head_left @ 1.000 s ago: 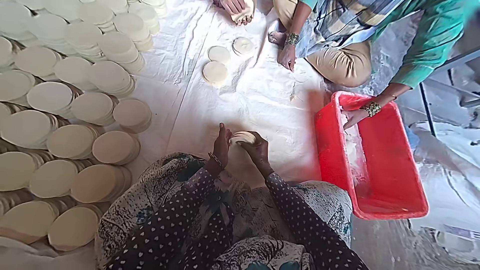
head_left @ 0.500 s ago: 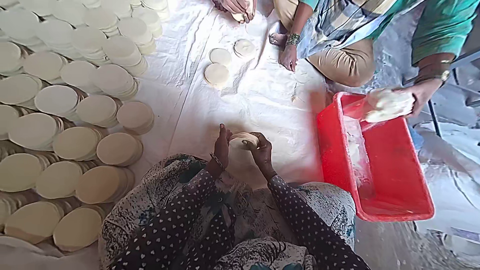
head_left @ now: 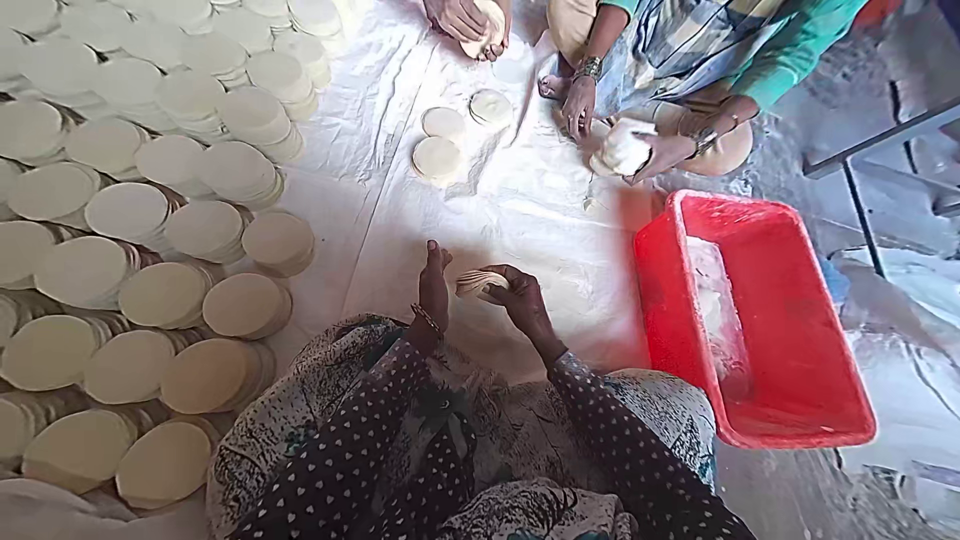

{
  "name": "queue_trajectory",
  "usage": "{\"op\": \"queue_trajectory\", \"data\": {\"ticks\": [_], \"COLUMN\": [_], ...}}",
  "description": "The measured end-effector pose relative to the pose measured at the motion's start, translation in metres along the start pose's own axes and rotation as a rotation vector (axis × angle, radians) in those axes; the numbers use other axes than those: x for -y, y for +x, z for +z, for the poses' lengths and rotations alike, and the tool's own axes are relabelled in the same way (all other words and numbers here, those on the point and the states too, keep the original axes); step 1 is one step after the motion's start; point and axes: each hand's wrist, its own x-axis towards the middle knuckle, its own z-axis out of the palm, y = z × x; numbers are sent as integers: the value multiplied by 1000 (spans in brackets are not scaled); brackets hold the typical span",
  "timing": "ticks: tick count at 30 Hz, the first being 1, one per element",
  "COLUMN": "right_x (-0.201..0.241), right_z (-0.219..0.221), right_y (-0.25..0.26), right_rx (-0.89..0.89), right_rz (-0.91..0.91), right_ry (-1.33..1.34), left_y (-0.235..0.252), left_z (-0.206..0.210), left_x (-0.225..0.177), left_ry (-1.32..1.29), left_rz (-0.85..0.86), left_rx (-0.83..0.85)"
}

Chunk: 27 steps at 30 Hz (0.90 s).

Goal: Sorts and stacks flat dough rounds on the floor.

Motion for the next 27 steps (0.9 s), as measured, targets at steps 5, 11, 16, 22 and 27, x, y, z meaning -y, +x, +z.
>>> {"op": "queue_trajectory", "data": {"ticks": [5, 11, 16, 22, 27], "right_x": [34, 26, 22, 3, 4], "right_z": [-21, -26, -21, -46, -64], "right_y": [11, 5, 7, 1, -10], "right_rx": [64, -52, -67, -96, -114], "right_rz": [332, 499, 361, 361, 384], "right_ry": [452, 605, 13, -466, -619], "left_y": [0, -9, -13, -23, -26], "left_z": [4, 9, 24, 15, 16], "left_x": [7, 9, 8, -18, -20], "left_ry": [-432, -545, -57, 1038, 1359], "left_rz": [-283, -328, -79, 308, 365], "left_rx": [286, 375, 127, 202, 389]}}
